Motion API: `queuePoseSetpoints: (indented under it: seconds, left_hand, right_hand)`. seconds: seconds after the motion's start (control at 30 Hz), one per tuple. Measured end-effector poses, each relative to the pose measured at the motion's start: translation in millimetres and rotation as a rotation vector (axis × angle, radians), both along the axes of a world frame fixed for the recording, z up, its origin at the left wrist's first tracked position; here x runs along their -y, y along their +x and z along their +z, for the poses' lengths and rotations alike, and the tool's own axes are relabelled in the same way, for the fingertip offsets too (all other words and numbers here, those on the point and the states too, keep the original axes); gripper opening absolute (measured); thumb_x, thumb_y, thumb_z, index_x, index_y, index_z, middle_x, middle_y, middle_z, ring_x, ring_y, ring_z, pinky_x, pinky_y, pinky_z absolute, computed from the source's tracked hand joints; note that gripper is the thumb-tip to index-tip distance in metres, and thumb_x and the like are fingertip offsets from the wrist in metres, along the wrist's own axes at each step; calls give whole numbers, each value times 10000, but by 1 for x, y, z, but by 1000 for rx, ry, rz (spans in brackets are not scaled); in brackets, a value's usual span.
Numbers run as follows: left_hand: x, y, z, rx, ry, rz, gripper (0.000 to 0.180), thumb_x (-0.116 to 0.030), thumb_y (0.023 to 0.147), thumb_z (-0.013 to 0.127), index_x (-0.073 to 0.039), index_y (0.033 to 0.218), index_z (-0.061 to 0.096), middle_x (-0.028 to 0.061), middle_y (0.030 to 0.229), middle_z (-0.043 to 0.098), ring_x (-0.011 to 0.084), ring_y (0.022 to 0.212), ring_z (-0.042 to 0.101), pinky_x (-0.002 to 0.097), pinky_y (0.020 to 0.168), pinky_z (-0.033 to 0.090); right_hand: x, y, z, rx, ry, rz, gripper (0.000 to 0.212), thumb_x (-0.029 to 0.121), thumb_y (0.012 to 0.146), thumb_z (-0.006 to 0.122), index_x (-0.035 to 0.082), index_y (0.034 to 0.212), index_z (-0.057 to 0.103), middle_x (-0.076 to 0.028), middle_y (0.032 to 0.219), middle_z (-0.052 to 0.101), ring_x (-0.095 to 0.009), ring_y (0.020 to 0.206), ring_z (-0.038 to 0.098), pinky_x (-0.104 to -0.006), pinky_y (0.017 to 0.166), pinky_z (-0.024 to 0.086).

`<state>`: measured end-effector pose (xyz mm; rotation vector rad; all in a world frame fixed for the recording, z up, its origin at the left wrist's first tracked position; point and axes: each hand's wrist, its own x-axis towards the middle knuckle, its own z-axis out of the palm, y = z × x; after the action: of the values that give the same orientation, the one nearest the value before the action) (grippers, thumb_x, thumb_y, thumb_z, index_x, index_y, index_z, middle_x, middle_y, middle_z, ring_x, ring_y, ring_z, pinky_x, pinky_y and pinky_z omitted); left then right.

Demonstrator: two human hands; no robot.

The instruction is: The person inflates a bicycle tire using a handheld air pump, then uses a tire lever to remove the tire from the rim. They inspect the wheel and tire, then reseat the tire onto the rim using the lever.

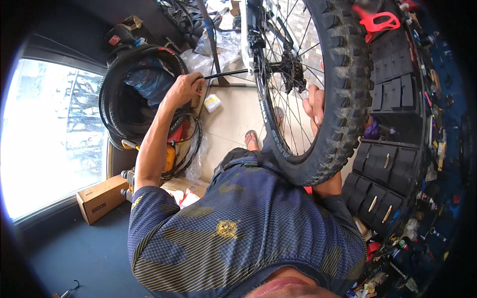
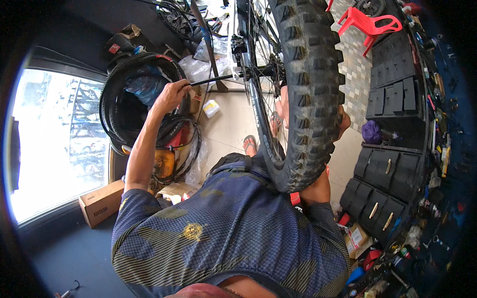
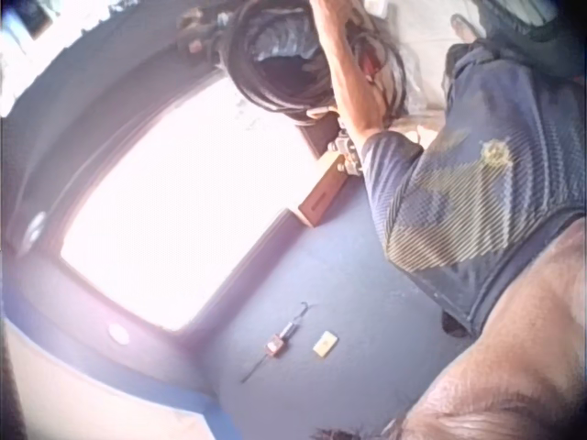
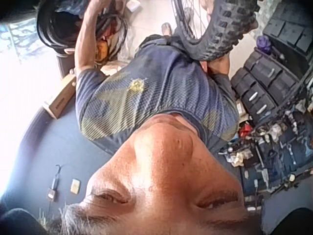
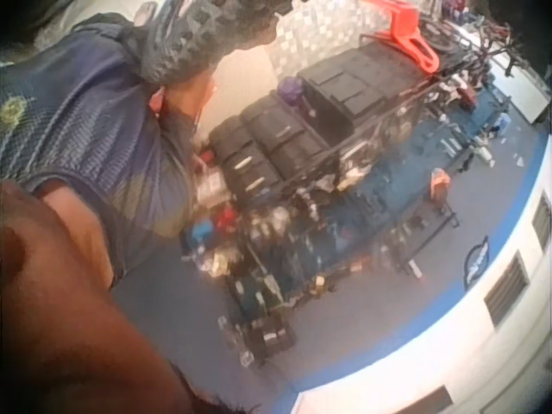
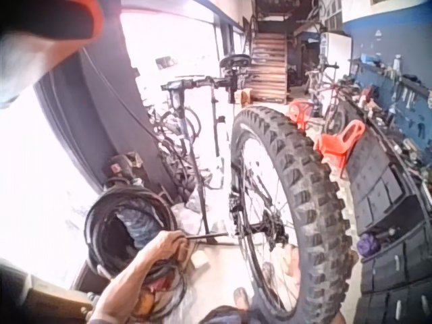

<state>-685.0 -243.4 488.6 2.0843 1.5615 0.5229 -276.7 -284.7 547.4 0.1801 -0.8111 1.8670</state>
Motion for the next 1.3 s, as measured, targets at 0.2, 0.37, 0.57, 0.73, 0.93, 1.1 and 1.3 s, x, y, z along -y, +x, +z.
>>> queuePoseSetpoints:
  seconds: [0.2,0.37,0.57,0.73,0.93,1.1,1.3]
  left_hand:
    - [-3,8,-7,74,-69,14,198,-180,981,592,14,972,629,238,776,641,403,749,662,449,674,491]
    - [-8,3,-15,-39,49,-19,185,-156,980,566,4,1007,657,178,751,648,327,717,674,395,671,510]
    - [-20,0,-25,118,-119,-18,196,-133,992,580,48,974,654,107,734,665,147,643,657,321,644,561]
    - [-18,-3,-39,304,-249,110,288,-272,1009,565,-22,1058,700,85,810,672,176,720,629,340,684,517]
    - [4,-79,-21,1448,93,709,744,-661,1024,244,-119,1503,421,137,1387,576,271,1222,562,458,992,440]
    - [-42,-60,-90,1250,88,804,914,-800,941,158,-129,1515,396,198,1444,506,309,1234,518,473,1022,393]
    - [-59,12,-99,1395,-200,840,1007,-828,919,155,-58,1547,318,248,1543,376,356,1448,315,565,1158,213]
  right_hand:
    - [10,-4,8,49,-16,-32,921,719,763,534,-59,1256,526,-193,883,542,-256,740,520,-375,682,464]
    - [7,-9,5,-24,-206,-105,1003,792,770,506,-39,1333,514,-195,943,567,-254,760,492,-382,690,430]
    - [-26,-9,9,-14,33,-63,869,773,784,530,19,1211,605,-131,897,584,-225,787,461,-336,653,346]
    - [-29,-6,28,12,128,-48,833,753,782,550,21,1174,618,-138,853,579,-220,803,459,-328,657,337]
    - [-27,1,28,214,150,-90,763,581,833,593,-3,1308,466,-132,743,523,-186,765,420,-304,617,315]
    - [-17,-14,40,260,136,-164,718,362,946,593,-11,1475,281,-46,679,460,-128,688,363,-265,563,298]
    - [-9,-11,42,309,104,-258,706,273,992,592,-7,1531,232,0,638,432,-93,651,342,-246,531,291]
